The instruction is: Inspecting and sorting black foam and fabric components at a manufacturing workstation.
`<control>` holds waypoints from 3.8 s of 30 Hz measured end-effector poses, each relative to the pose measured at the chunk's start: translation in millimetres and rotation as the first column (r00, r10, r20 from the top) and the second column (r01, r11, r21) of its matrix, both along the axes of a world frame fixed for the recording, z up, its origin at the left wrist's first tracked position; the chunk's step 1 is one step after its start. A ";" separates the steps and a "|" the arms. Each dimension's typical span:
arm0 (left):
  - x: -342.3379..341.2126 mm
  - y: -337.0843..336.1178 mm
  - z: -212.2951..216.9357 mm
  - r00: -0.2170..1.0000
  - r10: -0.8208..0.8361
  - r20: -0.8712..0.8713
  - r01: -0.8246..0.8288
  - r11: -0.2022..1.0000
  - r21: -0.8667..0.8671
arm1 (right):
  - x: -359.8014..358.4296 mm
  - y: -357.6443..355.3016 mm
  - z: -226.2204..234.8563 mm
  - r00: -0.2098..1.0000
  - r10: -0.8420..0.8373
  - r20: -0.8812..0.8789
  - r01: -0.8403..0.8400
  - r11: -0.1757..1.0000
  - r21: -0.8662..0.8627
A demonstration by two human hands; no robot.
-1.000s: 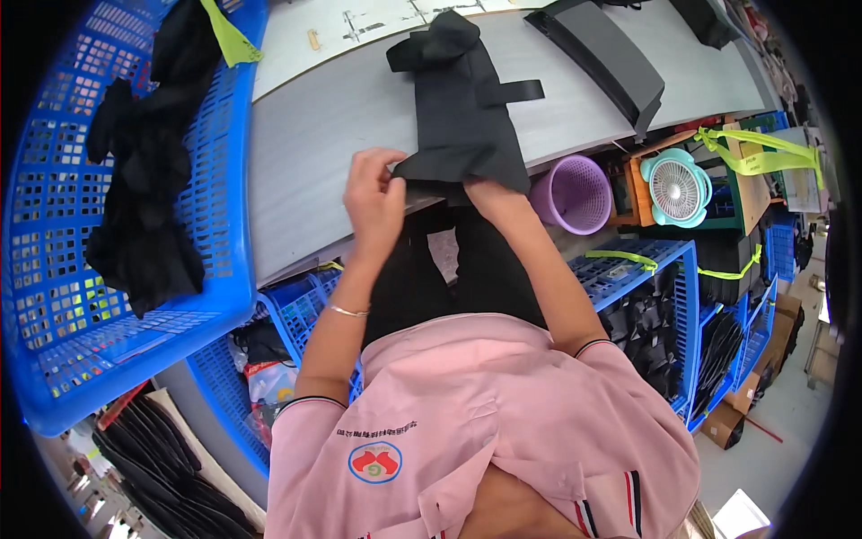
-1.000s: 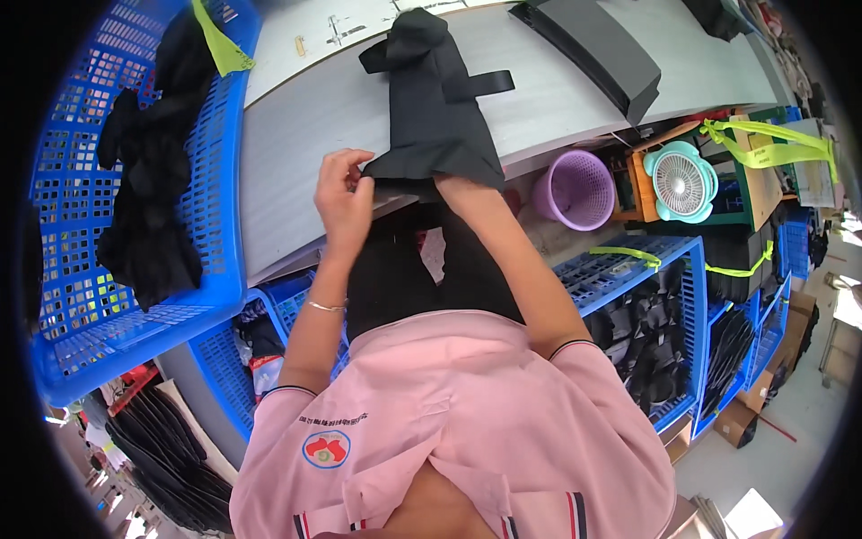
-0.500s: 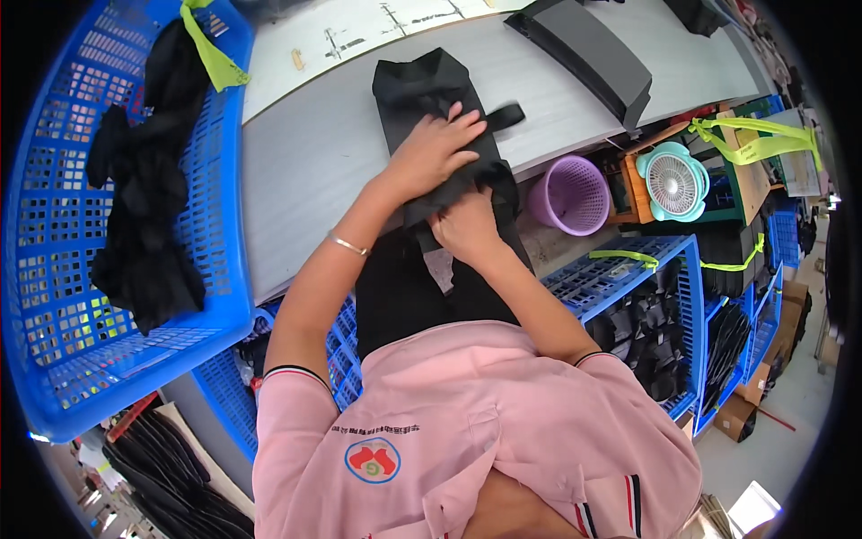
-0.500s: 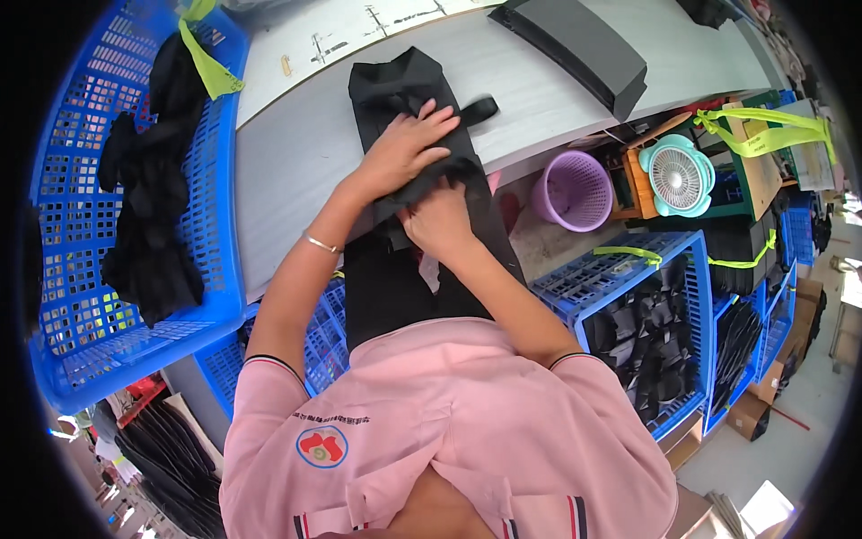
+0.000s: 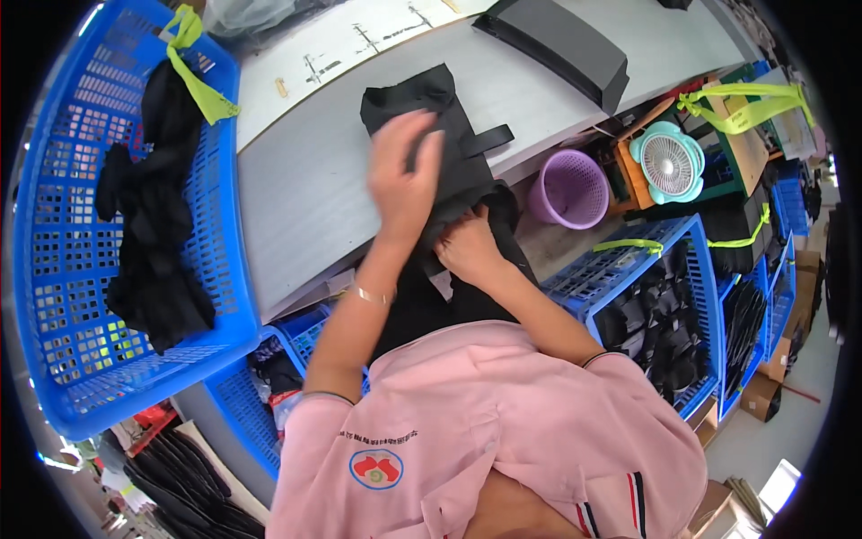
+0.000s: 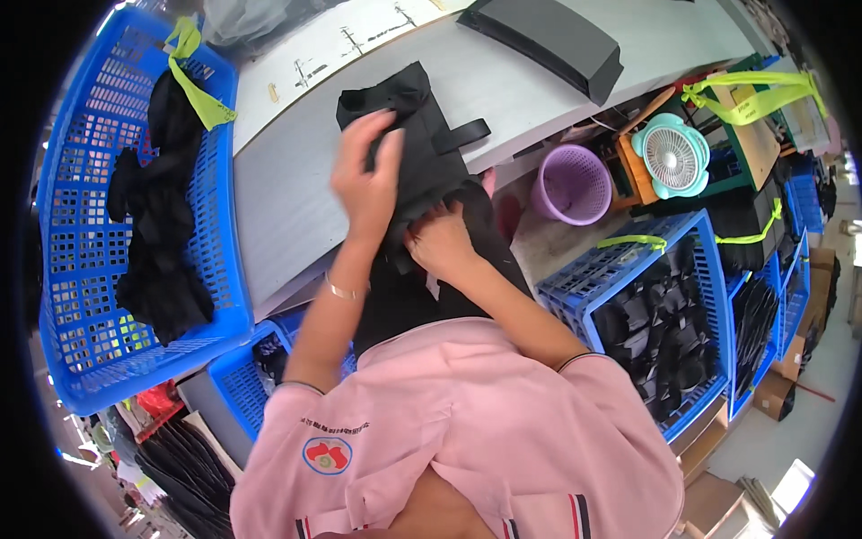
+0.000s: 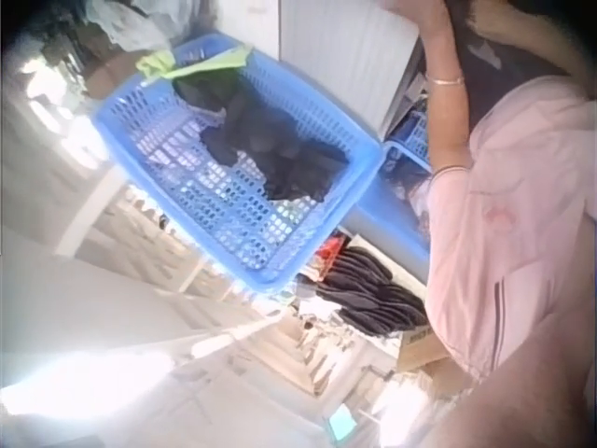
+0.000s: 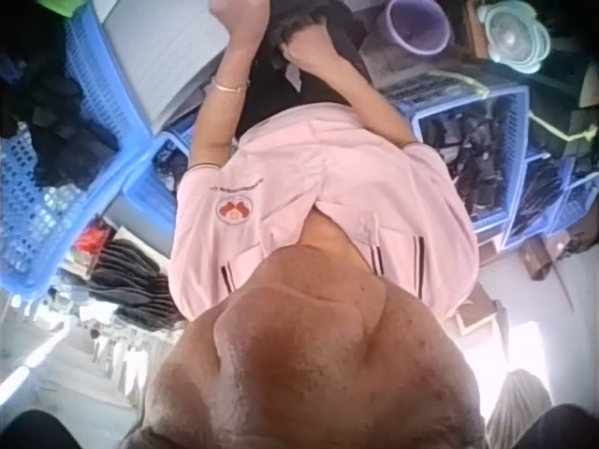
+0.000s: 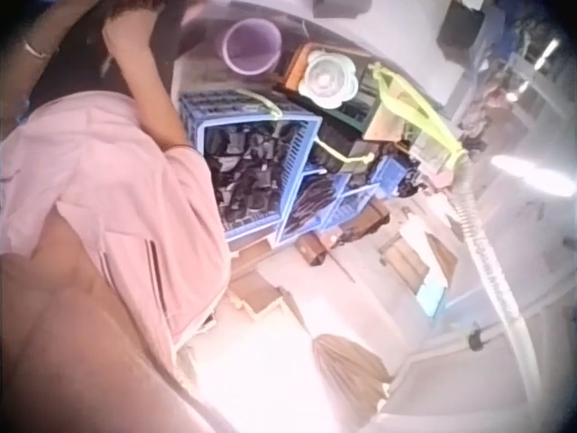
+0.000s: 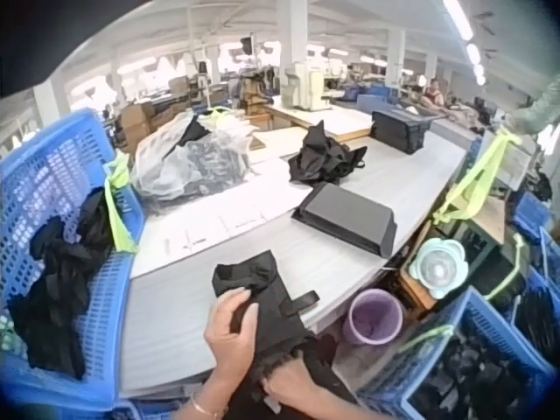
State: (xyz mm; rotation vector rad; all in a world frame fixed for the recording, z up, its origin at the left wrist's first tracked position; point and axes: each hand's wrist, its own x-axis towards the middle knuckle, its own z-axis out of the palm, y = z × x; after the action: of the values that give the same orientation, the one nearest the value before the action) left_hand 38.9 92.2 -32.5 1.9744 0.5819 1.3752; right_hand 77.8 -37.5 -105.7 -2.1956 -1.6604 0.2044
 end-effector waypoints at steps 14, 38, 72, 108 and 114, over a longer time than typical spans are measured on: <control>-101.3 -28.3 -33.2 0.867 -0.007 0.498 0.488 0.208 -0.847 | -7.3 -91.4 107.7 0.512 0.011 -0.859 0.453 0.846 0.281; -80.3 -91.6 -14.4 0.931 -0.120 0.344 0.364 0.365 -0.857 | 7.9 -92.2 64.0 0.767 -0.037 -0.641 0.287 0.913 0.291; -82.7 -42.9 -16.3 0.837 -0.476 0.269 0.375 0.142 -0.916 | 89.6 -98.6 115.8 0.998 0.009 0.059 -0.034 0.902 0.430; -63.3 -56.6 -38.5 0.801 -0.597 0.054 0.281 0.294 -0.913 | 178.4 -549.8 -71.3 -0.083 -0.368 -0.926 0.928 -0.367 0.063; -103.0 -5.3 -15.2 0.975 -0.220 -0.024 0.098 0.526 -0.845 | 251.6 -597.5 -87.2 -0.196 -0.425 -0.884 0.919 -0.393 -0.015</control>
State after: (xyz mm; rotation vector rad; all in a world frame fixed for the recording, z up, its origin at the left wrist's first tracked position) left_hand -64.0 86.9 -47.7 1.2443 0.8913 0.6127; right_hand 329.4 -635.0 -192.9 -1.5647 0.6992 -0.2911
